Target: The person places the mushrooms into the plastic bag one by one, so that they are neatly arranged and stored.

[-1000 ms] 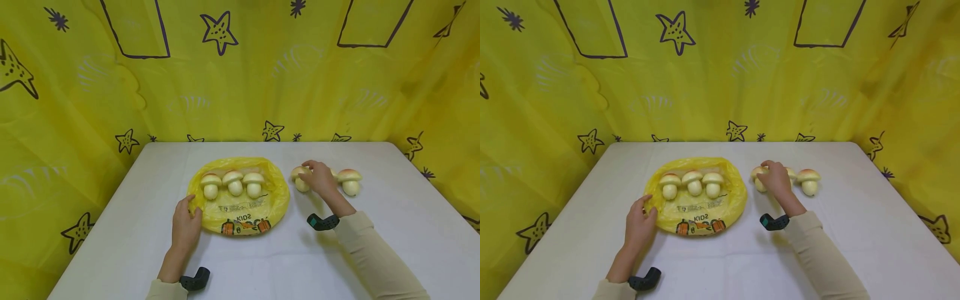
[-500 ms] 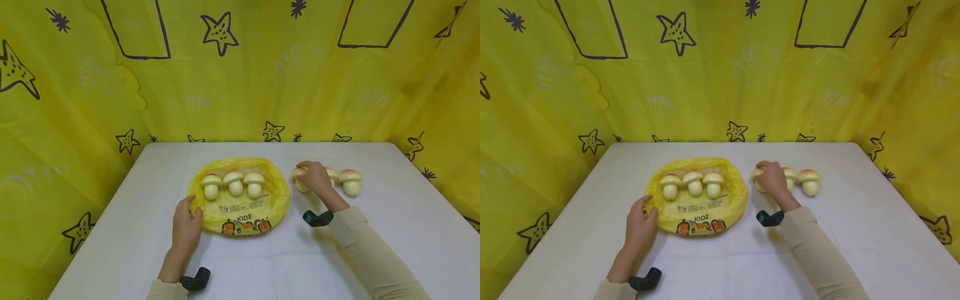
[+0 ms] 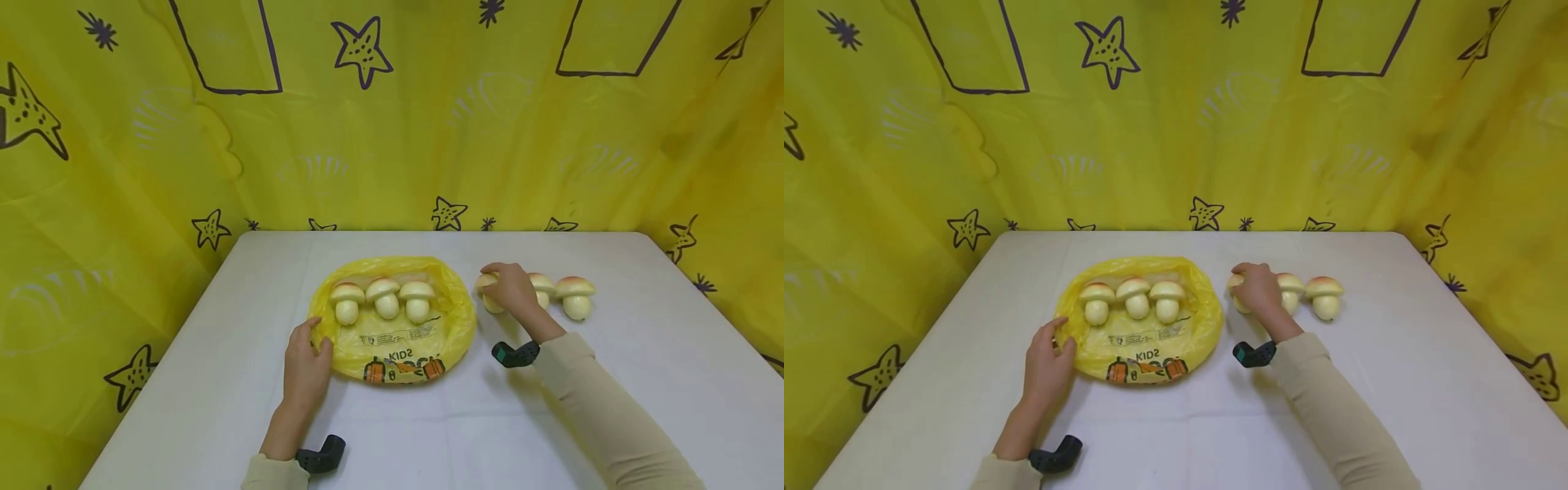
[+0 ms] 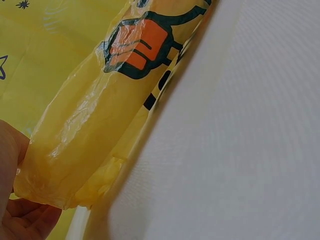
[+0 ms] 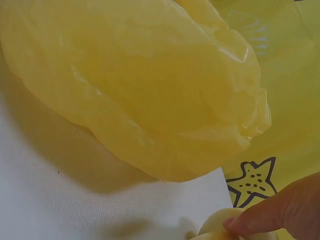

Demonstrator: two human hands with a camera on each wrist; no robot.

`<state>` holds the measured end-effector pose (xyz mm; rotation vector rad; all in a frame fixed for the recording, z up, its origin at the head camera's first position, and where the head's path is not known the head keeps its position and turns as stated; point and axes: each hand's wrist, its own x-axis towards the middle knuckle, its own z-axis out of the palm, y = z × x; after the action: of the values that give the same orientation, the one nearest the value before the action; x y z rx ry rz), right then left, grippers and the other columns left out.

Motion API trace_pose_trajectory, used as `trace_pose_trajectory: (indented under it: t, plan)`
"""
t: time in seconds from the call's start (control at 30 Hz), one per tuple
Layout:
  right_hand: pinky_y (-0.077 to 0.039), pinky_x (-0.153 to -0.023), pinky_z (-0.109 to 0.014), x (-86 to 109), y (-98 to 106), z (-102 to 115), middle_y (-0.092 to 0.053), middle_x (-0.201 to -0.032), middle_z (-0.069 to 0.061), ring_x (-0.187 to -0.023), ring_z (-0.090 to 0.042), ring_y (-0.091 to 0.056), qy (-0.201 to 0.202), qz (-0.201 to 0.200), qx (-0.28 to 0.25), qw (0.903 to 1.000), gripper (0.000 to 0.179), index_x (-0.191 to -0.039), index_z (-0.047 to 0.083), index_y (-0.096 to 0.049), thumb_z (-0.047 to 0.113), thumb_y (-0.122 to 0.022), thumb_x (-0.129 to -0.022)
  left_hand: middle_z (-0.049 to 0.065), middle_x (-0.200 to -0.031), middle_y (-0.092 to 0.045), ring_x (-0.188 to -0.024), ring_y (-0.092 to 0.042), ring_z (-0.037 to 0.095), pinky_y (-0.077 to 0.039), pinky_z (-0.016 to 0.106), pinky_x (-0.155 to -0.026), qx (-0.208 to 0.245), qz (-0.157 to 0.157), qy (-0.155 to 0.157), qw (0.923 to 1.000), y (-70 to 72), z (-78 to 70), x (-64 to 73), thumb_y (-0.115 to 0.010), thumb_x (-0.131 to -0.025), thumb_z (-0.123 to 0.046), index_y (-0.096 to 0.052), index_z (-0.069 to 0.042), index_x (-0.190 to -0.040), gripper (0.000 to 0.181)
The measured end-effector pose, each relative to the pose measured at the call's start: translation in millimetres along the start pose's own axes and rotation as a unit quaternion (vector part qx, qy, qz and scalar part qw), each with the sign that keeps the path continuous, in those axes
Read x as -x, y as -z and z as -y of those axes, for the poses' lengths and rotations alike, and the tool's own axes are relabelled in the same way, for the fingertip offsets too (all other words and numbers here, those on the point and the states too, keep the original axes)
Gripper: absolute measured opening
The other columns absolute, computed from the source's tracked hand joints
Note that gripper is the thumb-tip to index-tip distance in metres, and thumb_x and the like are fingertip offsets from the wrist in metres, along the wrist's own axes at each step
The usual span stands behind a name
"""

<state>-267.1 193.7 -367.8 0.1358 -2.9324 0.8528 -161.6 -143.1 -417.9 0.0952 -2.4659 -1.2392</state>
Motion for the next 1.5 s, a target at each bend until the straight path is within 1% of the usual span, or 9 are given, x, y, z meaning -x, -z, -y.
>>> trace_pose_trajectory:
  t: [0.17, 0.33, 0.5, 0.63, 0.73, 0.87, 1.07, 1.33, 1.5]
  plan:
    - [-0.045, -0.063, -0.036, -2.0, -2, 1, -0.057, -0.113, -0.027, -0.093, -0.038, -0.054, -0.002, 0.009, 0.001, 1.0, 0.041, -0.114, -0.004, -0.061, 0.009, -0.065, -0.075, 0.023, -0.12, -0.049, -0.114, -0.045, 0.036, -0.035, 0.047, -0.094, 0.001, -0.004, -0.005, 1.0, -0.7, -0.9, -0.7, -0.051, -0.084, -0.006, -0.051, 0.005, -0.12, 0.038]
    - [-0.045, -0.073, -0.043, -3.0, -3, 1, -0.056, -0.114, -0.028, -0.1, -0.041, -0.052, -0.002, 0.012, 0.005, 0.9999, 0.042, -0.115, -0.004, -0.06, 0.009, -0.066, -0.076, 0.023, -0.117, -0.05, -0.113, -0.046, 0.037, -0.035, 0.048, -0.093, 0.001, -0.009, -0.01, 0.9999, -1.9, -1.1, -0.7, -0.051, -0.083, -0.005, -0.051, 0.006, -0.119, 0.037]
    - [-0.045, -0.072, -0.043, -4.4, -6, 0, -0.058, -0.111, -0.027, -0.098, -0.041, -0.053, 0.002, 0.006, 0.005, 1.0, 0.04, -0.114, -0.004, -0.061, 0.009, -0.066, -0.076, 0.024, -0.116, -0.051, -0.112, -0.047, 0.037, -0.036, 0.049, -0.092, -0.006, -0.01, -0.012, 0.9999, -1.6, -1.2, -0.4, -0.051, -0.084, -0.004, -0.052, 0.006, -0.119, 0.036]
    - [-0.043, -0.063, -0.037, -5.3, -7, -2, -0.059, -0.105, -0.027, -0.09, -0.037, -0.053, 0.0, 0.0, -0.002, 1.0, 0.04, -0.113, -0.004, -0.061, 0.007, -0.066, -0.075, 0.025, -0.117, -0.05, -0.112, -0.046, 0.039, -0.035, 0.049, -0.092, -0.007, -0.006, -0.01, 0.9999, -0.4, -2.0, -0.1, -0.05, -0.084, -0.003, -0.051, 0.007, -0.119, 0.037]
    - [-0.042, -0.064, -0.037, -4.7, -8, -3, -0.058, -0.106, -0.027, -0.09, -0.036, -0.052, -0.004, -0.002, -0.016, 0.9999, 0.04, -0.113, -0.005, -0.061, 0.005, -0.065, -0.074, 0.025, -0.117, -0.05, -0.112, -0.046, 0.039, -0.035, 0.05, -0.092, -0.007, -0.007, -0.011, 0.9999, -0.4, -1.7, -0.2, -0.05, -0.084, -0.003, -0.051, 0.007, -0.119, 0.036]
    - [-0.042, -0.073, -0.042, -1.2, -5, -3, -0.056, -0.112, -0.028, -0.097, -0.038, -0.051, 0.004, -0.012, -0.037, 0.9993, 0.041, -0.112, -0.005, -0.061, 0.005, -0.065, -0.073, 0.024, -0.118, -0.05, -0.113, -0.046, 0.038, -0.035, 0.049, -0.093, -0.004, -0.006, -0.008, 0.9999, -1.3, -0.6, -0.5, -0.051, -0.084, -0.004, -0.051, 0.006, -0.119, 0.037]
    - [-0.041, -0.08, -0.046, 2.4, 1, -2, -0.056, -0.114, -0.027, -0.101, -0.039, -0.051, 0.022, -0.022, -0.048, 0.9983, 0.039, -0.111, -0.005, -0.061, 0.004, -0.064, -0.072, 0.023, -0.118, -0.05, -0.113, -0.046, 0.037, -0.035, 0.048, -0.093, -0.004, -0.012, -0.008, 0.9999, -1.5, 0.6, -0.3, -0.052, -0.083, -0.004, -0.052, 0.006, -0.119, 0.037]
    - [-0.033, -0.093, -0.051, 5.7, 6, -5, -0.051, -0.123, -0.025, -0.115, -0.041, -0.042, -0.003, 0.006, -0.067, 0.9977, 0.039, -0.117, -0.001, -0.059, 0.011, -0.065, -0.08, 0.024, -0.117, -0.05, -0.112, -0.046, 0.038, -0.035, 0.049, -0.092, -0.006, -0.011, -0.01, 0.9999, -1.5, -0.4, 0.0, -0.05, -0.084, -0.003, -0.052, 0.006, -0.119, 0.036]
    - [-0.031, -0.094, -0.053, 8.4, 9, -9, -0.05, -0.125, -0.025, -0.117, -0.041, -0.041, -0.002, 0.002, -0.085, 0.9964, 0.039, -0.117, -0.001, -0.058, 0.012, -0.065, -0.081, 0.024, -0.119, -0.05, -0.113, -0.045, 0.037, -0.035, 0.049, -0.093, -0.008, -0.009, -0.008, 0.9999, -1.2, 0.6, -0.3, -0.051, -0.084, -0.005, -0.052, 0.006, -0.119, 0.037]
